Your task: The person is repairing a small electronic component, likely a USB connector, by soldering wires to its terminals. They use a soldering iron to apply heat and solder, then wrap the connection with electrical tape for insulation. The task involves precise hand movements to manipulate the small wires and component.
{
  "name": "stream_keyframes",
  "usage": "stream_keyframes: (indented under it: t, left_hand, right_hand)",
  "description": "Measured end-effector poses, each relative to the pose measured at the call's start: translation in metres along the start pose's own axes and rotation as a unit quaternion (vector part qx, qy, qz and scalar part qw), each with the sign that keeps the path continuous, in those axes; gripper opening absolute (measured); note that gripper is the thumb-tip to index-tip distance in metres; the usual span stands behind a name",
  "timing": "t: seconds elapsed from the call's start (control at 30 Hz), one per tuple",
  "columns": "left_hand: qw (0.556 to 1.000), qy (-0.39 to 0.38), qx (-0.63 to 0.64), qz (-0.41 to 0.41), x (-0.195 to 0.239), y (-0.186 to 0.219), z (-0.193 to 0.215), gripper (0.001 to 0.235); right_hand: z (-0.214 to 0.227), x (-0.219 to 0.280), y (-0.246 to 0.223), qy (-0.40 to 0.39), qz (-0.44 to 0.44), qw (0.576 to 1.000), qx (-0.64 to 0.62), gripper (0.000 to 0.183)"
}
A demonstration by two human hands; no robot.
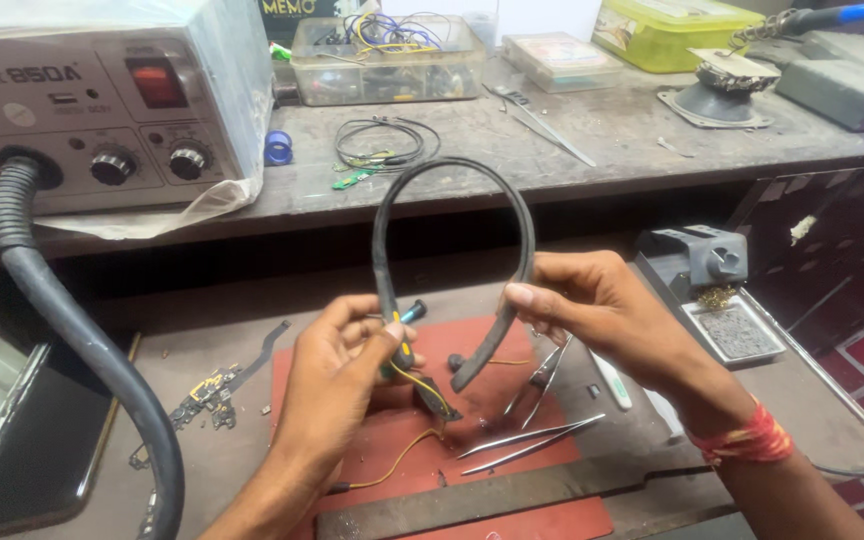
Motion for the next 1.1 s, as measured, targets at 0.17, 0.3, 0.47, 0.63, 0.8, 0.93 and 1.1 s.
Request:
stream_keyframes:
  t: [0.17, 0.3, 0.47, 0.63, 0.8, 0.93, 1.1]
  left_hand:
    - [0.998, -0.056, -0.017, -0.020, -0.011, -0.010, -0.012, 0.025]
    - [0.997, -0.067, -0.012, -0.032, -0.015, -0.012, -0.019, 0.025]
    - [0.992, -0.046, -0.084, -0.076, -0.009, 0.005, -0.025, 0.029]
    - [0.983, -0.016, -0.146, -0.107, -0.005, 0.016, -0.029, 0.028]
    - [0.984, -0.017, -0.124, -0.130, -0.011, 0.016, -0.033, 0.026]
    - [0.980, -0.018, -0.138, -0.144, -0.011, 0.015, -0.034, 0.029]
    - [0.946, 0.018, -0.223, -0.236, 0.002, 0.029, -0.034, 0.039]
  right_hand:
    - [-0.009, -0.016, -0.007, -0.046, 0.042, 0.994, -0.092, 0.024]
    - [-0.013, -0.021, -0.011, -0.081, 0.088, 0.987, -0.111, 0.023]
    - [-0.015, -0.028, -0.010, -0.076, 0.122, 0.980, -0.135, 0.020]
    - [-0.019, -0.032, -0.013, -0.086, 0.105, 0.977, -0.162, 0.024]
    - [-0.036, -0.032, -0.030, -0.145, 0.127, 0.967, -0.164, 0.026]
    - [-0.043, -0.030, -0.029, -0.162, 0.134, 0.960, -0.183, 0.025]
    - [-0.043, -0.031, -0.012, -0.146, 0.123, 0.958, -0.213, 0.024]
Point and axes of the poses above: each hand's wrist, its own x-axis away from the middle knuckle, its own z-axis out of the back of the hand, y = z × x, the point moved 9 cm from there along -x, towards the middle knuckle, and after that the axes turned 2 degrees about z, right-handed, at the moved point
